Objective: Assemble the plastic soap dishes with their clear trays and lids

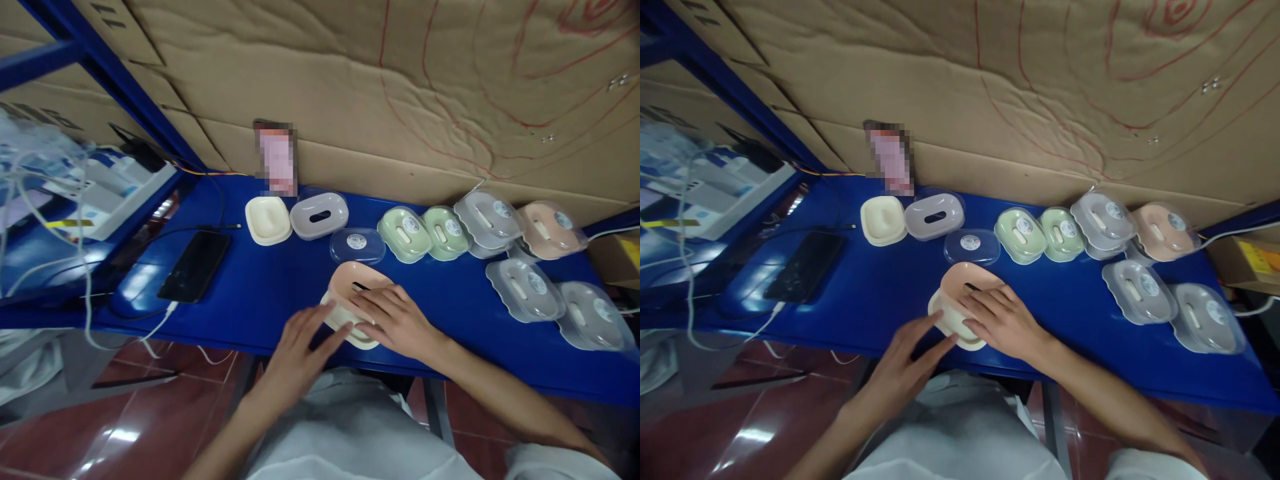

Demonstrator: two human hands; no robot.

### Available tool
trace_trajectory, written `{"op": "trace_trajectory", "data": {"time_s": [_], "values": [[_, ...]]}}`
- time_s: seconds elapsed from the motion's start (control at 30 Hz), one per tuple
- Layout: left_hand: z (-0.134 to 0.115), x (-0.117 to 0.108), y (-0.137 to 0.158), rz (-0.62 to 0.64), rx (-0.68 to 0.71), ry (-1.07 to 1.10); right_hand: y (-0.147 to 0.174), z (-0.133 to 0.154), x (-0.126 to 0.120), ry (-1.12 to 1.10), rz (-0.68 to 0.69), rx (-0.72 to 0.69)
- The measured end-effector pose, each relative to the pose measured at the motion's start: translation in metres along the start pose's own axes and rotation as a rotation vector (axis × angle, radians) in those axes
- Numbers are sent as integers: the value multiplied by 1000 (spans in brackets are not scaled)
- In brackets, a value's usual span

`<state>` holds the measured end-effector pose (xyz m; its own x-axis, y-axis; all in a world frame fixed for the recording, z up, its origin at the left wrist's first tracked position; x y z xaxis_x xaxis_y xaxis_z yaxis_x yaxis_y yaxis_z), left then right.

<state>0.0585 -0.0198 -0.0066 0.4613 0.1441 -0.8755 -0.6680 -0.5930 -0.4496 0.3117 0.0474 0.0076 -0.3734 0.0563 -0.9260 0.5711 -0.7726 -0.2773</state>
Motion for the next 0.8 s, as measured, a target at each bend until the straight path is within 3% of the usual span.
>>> {"op": "trace_trajectory", "data": {"time_s": [0.07, 0.2, 0.5, 0.67, 0.8], "values": [[15, -3, -4, -9, -30, -84, -1, 7, -1, 43, 42, -19], [35, -10, -17, 59, 111, -65, 1, 19, -4, 78, 20, -88], [36, -7, -20, 98, 124, 27, 17, 32, -2, 265, -6, -159], [42, -6, -27, 104, 149, 94, 14, 25, -5, 141, 30, -76], [50, -5, -34, 105, 169, 107, 12, 15, -5, 66, 45, -87]]}}
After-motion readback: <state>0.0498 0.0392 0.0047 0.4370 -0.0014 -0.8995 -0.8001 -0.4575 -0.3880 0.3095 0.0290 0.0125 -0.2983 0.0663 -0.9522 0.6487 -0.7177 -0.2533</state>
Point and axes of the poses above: each hand's wrist, its own y-axis away from the middle knuckle, its own x-axis out of the palm, z = x × y, the point moved 1 cm from there along -y, towards the middle knuckle, and after that the axes turned 14 degrees about x, right-handed, at the moved point
